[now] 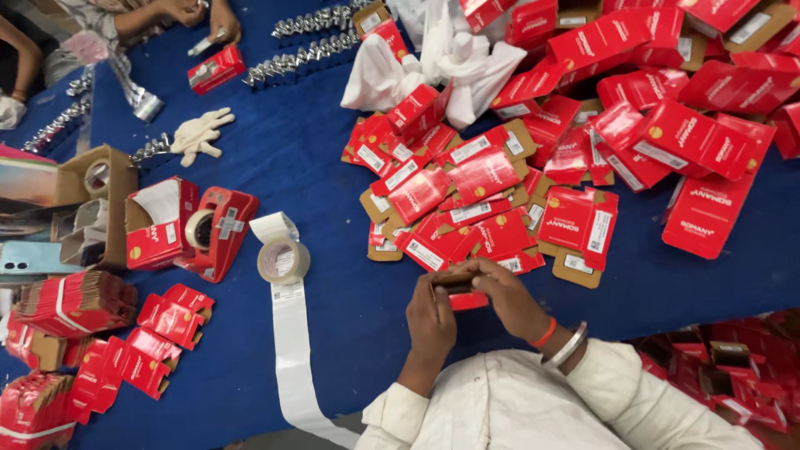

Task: The person folds small red cardboard boxes and applies white labels to them. They pick up flat-packed boxes, fold them into shape, tear labels from a roll, and stick them onto the boxes before placing them in a pile.

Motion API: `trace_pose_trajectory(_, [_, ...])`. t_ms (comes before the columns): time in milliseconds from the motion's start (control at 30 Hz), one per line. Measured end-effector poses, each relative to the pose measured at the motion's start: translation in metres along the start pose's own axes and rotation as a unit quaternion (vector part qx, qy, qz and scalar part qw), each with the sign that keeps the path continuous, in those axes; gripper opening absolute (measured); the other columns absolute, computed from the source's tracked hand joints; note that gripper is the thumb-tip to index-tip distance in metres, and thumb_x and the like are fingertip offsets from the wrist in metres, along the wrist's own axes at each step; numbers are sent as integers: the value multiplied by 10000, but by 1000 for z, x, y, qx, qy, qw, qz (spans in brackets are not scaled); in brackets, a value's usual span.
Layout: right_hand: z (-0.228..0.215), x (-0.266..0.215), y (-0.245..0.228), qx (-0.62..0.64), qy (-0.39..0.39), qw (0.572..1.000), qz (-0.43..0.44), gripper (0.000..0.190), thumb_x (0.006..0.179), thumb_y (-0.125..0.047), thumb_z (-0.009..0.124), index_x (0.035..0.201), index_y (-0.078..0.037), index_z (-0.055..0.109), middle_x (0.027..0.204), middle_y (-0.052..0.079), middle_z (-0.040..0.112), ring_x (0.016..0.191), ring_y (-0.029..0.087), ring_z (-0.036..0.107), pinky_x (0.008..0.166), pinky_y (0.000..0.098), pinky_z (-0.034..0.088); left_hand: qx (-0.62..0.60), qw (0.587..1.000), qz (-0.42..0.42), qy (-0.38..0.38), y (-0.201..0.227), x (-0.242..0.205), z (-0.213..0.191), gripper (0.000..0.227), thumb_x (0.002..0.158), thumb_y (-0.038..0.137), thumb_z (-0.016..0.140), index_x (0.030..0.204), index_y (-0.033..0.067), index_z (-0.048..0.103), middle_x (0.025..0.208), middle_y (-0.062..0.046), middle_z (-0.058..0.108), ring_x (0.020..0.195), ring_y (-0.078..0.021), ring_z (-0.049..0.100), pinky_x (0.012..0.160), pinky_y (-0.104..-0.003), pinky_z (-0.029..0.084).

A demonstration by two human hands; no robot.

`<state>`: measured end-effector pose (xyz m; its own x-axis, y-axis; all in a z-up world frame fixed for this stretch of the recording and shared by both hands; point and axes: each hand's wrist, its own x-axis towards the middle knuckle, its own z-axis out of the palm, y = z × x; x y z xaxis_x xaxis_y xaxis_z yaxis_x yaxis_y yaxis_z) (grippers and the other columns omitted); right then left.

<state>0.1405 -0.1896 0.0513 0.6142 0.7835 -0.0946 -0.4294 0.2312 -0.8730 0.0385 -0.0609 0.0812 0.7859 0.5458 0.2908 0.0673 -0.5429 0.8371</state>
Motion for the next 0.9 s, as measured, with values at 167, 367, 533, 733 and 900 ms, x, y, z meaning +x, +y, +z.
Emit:
trace_pose_trajectory(167, [8, -9, 5, -193, 27, 975, -110, 380, 988, -203, 588, 1303, 8, 565, 1234, 115, 691, 1194, 194, 643, 1046, 335, 477, 41, 999, 22, 22, 3, 1, -2, 241, 993, 38, 513, 1212, -14, 597, 1092, -238, 654, 933, -421, 695, 770, -439, 560])
trace_pose_trajectory(367, [11, 6, 38, -228, 108, 964, -85, 247, 980, -100, 572, 1214, -22, 591, 1122, 100, 680, 1100, 185, 640, 973, 326, 500, 112, 989, 51, 87, 7, 2, -7, 351, 842, 45, 726, 1162, -21, 596, 966, -168, 620, 828, -368, 648, 712, -413, 539])
trace_pose_trajectory(533, [7, 15, 43, -176, 119, 974, -75, 255, 956, -36, 532, 1206, -21, 581, 1104, 97, 672, 1069, 177, 650, 959, 321, 519, 105, 972, 196, 69, -8, -3, -24, 275, 873, 89, 833, 1073, 42, 650, 1102, -106, 674, 945, -282, 710, 811, -354, 591])
trace_pose_trajectory(733, [24, 8, 36, -212, 72, 969, -108, 322, 1008, -126, 545, 1313, -27, 520, 1221, 96, 643, 1157, 178, 639, 1000, 316, 512, 100, 992, 68, 17, 5, 2, -36, 170, 813, 98, 837, 919, 43, 717, 984, -136, 636, 783, -251, 675, 666, -332, 559])
trace_pose_trajectory(900, [12, 3, 38, -244, 25, 962, -116, 430, 1000, -201, 636, 1379, -23, 538, 1292, 145, 615, 1224, 229, 589, 1065, 357, 465, 1, 988, -141, -66, -7, 17, -35, 316, 765, 78, 820, 916, 33, 546, 780, -54, 536, 644, -136, 508, 583, -300, 466])
